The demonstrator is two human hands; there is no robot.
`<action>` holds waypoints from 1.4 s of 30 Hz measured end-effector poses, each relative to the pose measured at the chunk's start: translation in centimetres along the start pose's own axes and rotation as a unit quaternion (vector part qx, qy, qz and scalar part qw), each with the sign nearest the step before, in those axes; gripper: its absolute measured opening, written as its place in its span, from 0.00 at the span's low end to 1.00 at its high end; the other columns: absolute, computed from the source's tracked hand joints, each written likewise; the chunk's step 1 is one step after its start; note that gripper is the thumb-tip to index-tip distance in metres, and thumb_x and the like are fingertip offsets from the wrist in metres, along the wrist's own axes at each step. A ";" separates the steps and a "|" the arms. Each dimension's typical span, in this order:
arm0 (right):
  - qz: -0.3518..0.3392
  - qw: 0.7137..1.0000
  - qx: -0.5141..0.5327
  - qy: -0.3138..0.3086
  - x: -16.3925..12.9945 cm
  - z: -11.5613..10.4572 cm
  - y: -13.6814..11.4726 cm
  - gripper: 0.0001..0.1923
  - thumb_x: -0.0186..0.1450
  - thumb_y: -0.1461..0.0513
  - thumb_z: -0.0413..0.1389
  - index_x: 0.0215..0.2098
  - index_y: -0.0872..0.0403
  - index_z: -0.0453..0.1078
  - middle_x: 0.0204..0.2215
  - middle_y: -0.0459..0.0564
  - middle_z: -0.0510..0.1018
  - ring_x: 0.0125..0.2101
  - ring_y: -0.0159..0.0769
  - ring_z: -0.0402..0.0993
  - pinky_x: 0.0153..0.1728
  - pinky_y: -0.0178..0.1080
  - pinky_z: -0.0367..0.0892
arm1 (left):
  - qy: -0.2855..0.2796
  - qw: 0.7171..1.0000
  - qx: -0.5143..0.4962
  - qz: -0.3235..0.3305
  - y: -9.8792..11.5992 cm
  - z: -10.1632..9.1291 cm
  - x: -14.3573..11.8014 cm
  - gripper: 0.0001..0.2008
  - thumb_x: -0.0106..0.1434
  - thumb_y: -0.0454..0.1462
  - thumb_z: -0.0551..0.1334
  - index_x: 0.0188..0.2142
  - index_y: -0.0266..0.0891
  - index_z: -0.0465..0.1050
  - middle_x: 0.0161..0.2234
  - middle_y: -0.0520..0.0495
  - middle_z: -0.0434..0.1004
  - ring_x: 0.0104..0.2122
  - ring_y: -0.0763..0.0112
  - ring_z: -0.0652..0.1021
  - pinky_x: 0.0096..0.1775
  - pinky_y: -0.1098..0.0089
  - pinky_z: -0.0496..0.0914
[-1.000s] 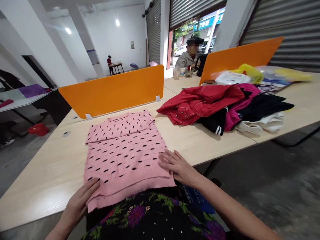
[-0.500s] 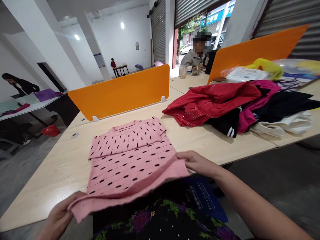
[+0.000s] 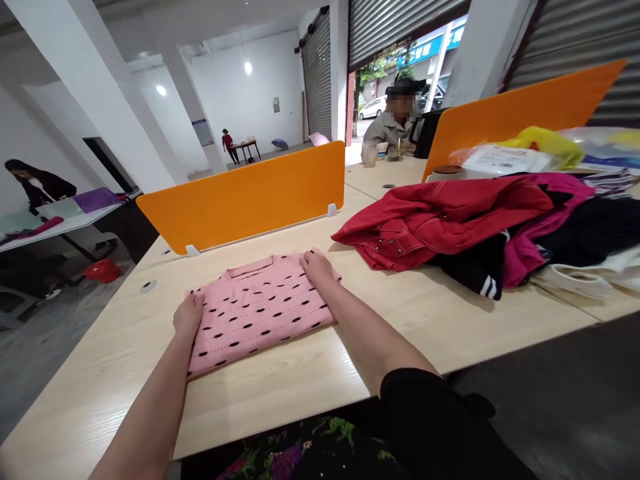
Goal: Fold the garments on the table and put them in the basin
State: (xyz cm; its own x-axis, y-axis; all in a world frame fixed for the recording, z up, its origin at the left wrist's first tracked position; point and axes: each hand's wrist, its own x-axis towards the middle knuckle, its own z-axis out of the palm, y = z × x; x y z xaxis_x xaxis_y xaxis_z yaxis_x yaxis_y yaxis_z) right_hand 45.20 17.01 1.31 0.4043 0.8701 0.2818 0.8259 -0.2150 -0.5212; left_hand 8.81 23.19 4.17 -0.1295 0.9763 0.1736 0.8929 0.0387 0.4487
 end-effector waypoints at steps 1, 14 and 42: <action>0.001 1.000 0.000 0.000 0.1 0.2 0.3 0.12 0.66 0.59 0.48 0.33 0.55 0.71 0.36 0.53 0.75 0.33 0.36 0.67 0.30 0.35 0.55 | 0.007 1.000 0.006 -0.003 -0.3 0.4 -0.1 0.14 0.64 0.45 0.51 0.32 0.39 0.70 0.32 0.38 0.78 0.35 0.54 0.76 0.36 0.62 0.67; 0.059 0.996 -0.059 -0.031 2.4 -1.0 0.3 0.15 0.69 0.57 0.45 0.39 0.53 0.72 0.37 0.55 0.78 0.37 0.41 0.71 0.32 0.36 0.57 | 0.057 0.995 0.075 -0.018 -0.6 0.0 1.2 0.17 0.69 0.44 0.43 0.42 0.40 0.67 0.36 0.38 0.77 0.37 0.56 0.76 0.35 0.64 0.65; -0.069 0.979 -0.108 -0.159 -2.5 -0.2 -1.5 0.25 0.70 0.49 0.40 0.61 0.47 0.58 0.66 0.53 0.55 0.64 0.53 0.44 0.59 0.65 0.40 | -0.047 0.938 0.234 0.251 -0.6 2.0 -4.8 0.27 0.69 0.47 0.45 0.65 0.43 0.56 0.66 0.42 0.55 0.63 0.44 0.56 0.58 0.41 0.53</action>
State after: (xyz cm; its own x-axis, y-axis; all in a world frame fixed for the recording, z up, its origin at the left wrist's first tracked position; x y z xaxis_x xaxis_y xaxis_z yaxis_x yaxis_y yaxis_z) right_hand 43.04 15.02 1.57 0.1685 0.9841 0.0554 0.9418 -0.1441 -0.3039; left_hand 9.81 18.92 1.32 0.3776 0.9100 0.1712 0.9253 -0.3638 -0.1072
